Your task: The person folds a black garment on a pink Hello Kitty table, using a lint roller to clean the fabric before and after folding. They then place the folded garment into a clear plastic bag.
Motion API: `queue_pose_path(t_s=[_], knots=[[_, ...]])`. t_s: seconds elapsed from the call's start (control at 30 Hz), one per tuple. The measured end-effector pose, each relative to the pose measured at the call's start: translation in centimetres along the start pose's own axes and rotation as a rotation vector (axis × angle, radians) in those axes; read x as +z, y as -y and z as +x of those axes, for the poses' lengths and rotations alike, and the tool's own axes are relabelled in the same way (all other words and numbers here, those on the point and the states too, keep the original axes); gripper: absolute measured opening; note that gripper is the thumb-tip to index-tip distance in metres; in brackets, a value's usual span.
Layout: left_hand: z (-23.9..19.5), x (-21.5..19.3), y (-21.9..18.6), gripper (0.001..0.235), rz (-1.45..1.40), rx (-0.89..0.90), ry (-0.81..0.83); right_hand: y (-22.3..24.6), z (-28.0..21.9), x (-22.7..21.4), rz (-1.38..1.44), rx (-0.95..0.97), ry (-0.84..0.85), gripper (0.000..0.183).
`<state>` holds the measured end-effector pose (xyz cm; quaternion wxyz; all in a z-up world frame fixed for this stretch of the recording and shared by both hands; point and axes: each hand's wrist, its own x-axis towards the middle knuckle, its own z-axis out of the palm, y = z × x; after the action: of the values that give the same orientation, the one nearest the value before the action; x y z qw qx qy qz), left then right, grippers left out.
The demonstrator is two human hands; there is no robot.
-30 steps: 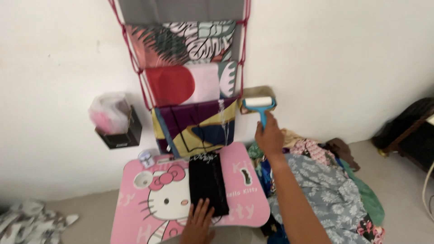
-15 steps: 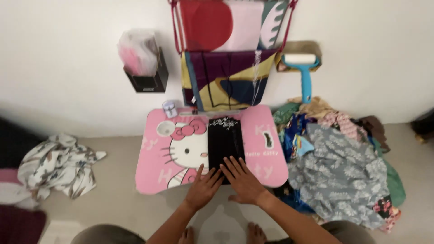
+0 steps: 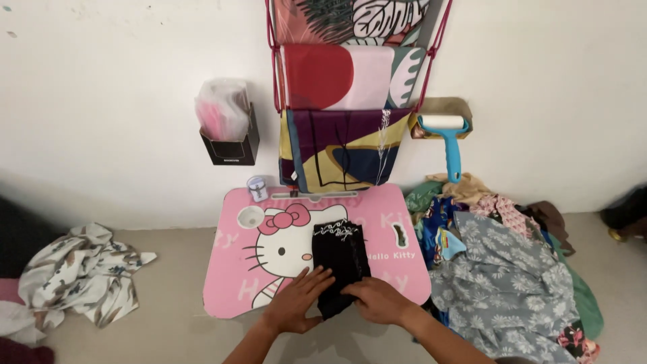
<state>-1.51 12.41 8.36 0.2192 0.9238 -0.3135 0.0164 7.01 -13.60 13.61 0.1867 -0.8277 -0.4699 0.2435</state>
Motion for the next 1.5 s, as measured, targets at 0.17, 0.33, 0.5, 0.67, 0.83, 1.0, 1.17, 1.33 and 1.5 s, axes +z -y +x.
queue_pose_path(t_s=[0.17, 0.33, 0.5, 0.67, 0.83, 1.0, 1.17, 1.33, 1.5], knots=[[1.8, 3.0, 2.1, 0.054, -0.148, 0.013, -0.361, -1.4, 1.9, -3.5, 0.16, 0.121, -0.053, 0.041], [5.5, 2.5, 2.1, 0.036, -0.432, -0.363, -0.456, -3.7, 6.7, -8.8, 0.263, 0.278, -0.025, 0.033], [9.3, 1.8, 3.4, 0.03, -0.926, -0.754, -0.682, -10.1, 11.3, -6.5, 1.007, 0.38, -0.406, 0.056], [9.8, 3.4, 5.7, 0.031, -0.958, -0.887, -0.633, -11.2, 9.8, -2.9, 1.245, 0.365, -0.521, 0.079], [10.0, 2.7, 5.2, 0.034, -0.872, -0.948, -0.573, -11.9, 10.0, 0.7, 1.177, 0.21, -0.765, 0.082], [10.5, 2.2, 5.0, 0.04, -0.73, -0.931, -0.617, -13.7, 11.6, 1.5, 0.77, 0.108, -0.925, 0.065], [10.8, 1.0, 4.2, 0.037, -0.595, -0.987, -0.54, -11.4, 11.6, 0.9, 0.624, 0.214, -0.95, 0.057], [10.4, 3.4, 5.9, 0.036, -0.41, -1.066, -0.412, -9.4, 11.8, 0.8, 0.456, 0.303, -0.957, 0.052], [10.3, 2.9, 5.5, 0.032, -0.268, -1.028, -0.365, -10.5, 12.1, 1.6, 0.395, 0.363, -1.013, 0.05]])
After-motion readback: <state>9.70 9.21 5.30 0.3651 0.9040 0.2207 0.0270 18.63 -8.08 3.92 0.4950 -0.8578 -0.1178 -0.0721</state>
